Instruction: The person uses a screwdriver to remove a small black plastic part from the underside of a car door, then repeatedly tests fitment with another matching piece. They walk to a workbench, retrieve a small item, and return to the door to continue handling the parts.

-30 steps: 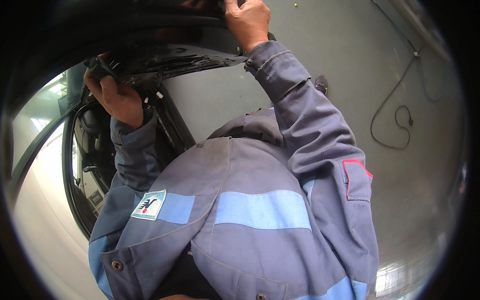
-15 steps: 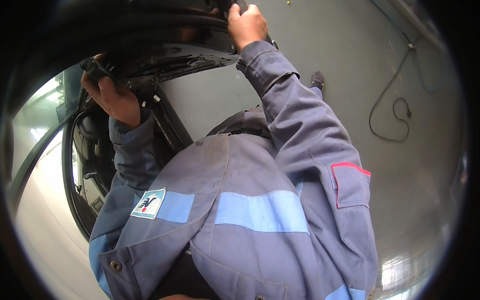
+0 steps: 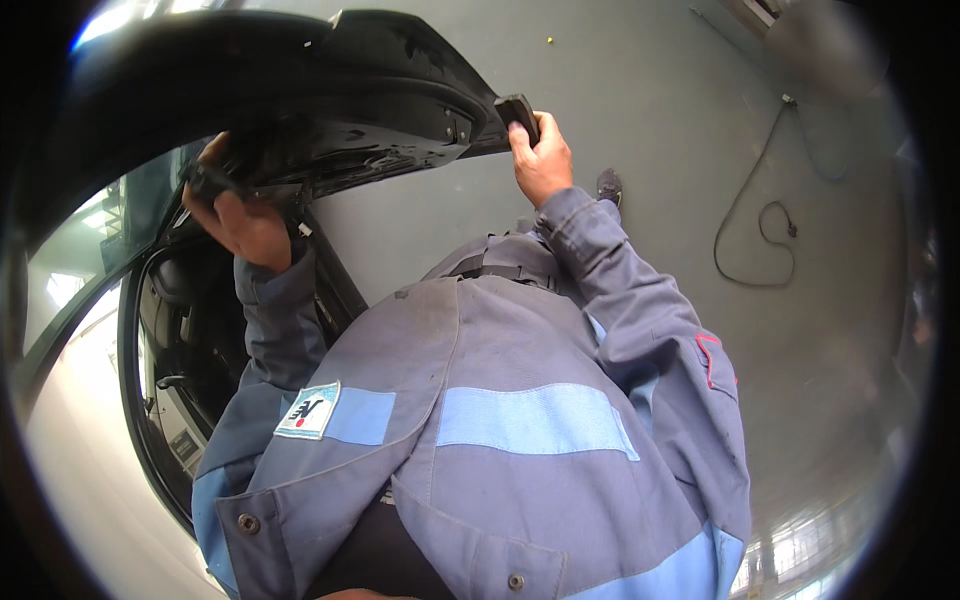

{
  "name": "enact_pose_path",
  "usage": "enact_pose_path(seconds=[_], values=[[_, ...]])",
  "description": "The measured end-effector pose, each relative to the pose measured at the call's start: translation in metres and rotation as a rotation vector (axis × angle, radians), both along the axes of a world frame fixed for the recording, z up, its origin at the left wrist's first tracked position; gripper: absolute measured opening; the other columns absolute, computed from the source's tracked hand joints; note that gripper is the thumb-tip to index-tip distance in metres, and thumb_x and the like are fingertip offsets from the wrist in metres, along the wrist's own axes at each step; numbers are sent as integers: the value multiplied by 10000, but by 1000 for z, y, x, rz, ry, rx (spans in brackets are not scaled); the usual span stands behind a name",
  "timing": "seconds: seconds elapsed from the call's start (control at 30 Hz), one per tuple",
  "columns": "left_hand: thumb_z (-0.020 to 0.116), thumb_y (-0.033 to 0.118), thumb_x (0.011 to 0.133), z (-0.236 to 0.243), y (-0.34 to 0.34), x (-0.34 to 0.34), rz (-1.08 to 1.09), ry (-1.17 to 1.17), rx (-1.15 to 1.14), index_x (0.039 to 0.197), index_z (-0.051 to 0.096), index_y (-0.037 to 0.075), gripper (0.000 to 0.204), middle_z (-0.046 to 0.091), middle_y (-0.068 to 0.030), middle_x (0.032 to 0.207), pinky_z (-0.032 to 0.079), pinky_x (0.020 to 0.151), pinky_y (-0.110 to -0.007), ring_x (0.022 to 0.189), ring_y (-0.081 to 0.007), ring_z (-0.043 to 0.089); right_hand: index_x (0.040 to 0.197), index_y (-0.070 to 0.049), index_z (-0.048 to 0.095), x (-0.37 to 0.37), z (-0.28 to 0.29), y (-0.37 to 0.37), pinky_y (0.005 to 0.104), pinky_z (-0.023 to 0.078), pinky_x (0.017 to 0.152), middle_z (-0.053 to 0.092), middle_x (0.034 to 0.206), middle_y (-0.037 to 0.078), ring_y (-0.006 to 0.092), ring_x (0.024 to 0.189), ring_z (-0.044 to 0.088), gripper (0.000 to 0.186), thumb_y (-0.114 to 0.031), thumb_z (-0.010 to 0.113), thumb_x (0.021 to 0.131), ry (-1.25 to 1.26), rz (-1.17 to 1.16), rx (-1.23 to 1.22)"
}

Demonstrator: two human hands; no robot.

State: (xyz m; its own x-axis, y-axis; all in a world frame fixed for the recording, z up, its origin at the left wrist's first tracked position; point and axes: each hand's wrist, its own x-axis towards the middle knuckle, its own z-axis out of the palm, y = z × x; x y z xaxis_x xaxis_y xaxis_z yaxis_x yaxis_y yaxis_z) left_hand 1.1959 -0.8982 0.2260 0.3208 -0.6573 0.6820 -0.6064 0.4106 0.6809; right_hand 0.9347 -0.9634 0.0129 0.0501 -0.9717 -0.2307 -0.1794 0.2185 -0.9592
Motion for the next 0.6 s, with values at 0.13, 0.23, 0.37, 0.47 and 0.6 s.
enact_pose_path(seconds=[0.13, 0.23, 0.37, 0.47, 0.6], values=[[520, 351, 992, 0, 27, -28, 14, -45, -67, 1364, 384, -36, 553, 551, -231, 1283, 420, 1074, -477, 1179, -305, 551, 1206, -11, 620, -41, 32, 4, 307, 506, 792, 675, 973, 70, 158, 856, 619, 337, -249, 647, 968, -64, 138, 14], [567, 370, 977, -9, 51, -70, -199, -12, 80, 1361, 385, -33, 586, 551, -239, 1262, 445, 1035, -465, 1172, -296, 551, 1229, 3, 609, -62, 69, 8, 275, 498, 813, 671, 1024, 34, 130, 862, 606, 325, -192, 667, 976, -360, 235, 101], [675, 273, 927, -23, 48, -122, -357, 178, 356, 1395, 399, 5, 606, 460, -236, 1399, 423, 1049, -436, 1229, -288, 523, 1269, 17, 566, -79, 117, 1, 285, 517, 823, 672, 1048, 53, 111, 884, 613, 410, -172, 740, 950, -764, 342, 309], [741, 196, 879, -22, 35, -148, -402, 202, 443, 1399, 440, 32, 623, 386, -223, 1486, 381, 1098, -443, 1305, -308, 476, 1311, -4, 559, -80, 142, -6, 311, 540, 868, 670, 1128, 71, 151, 931, 651, 410, -191, 702, 976, -885, 317, 495], [771, 182, 849, -21, 25, -177, -405, 301, 459, 1386, 515, 55, 608, 346, -213, 1537, 355, 1124, -450, 1379, -339, 416, 1337, -22, 563, -82, 158, -18, 342, 541, 937, 657, 1200, 70, 166, 1034, 649, 386, -155, 669, 991, -942, 473, 515]])
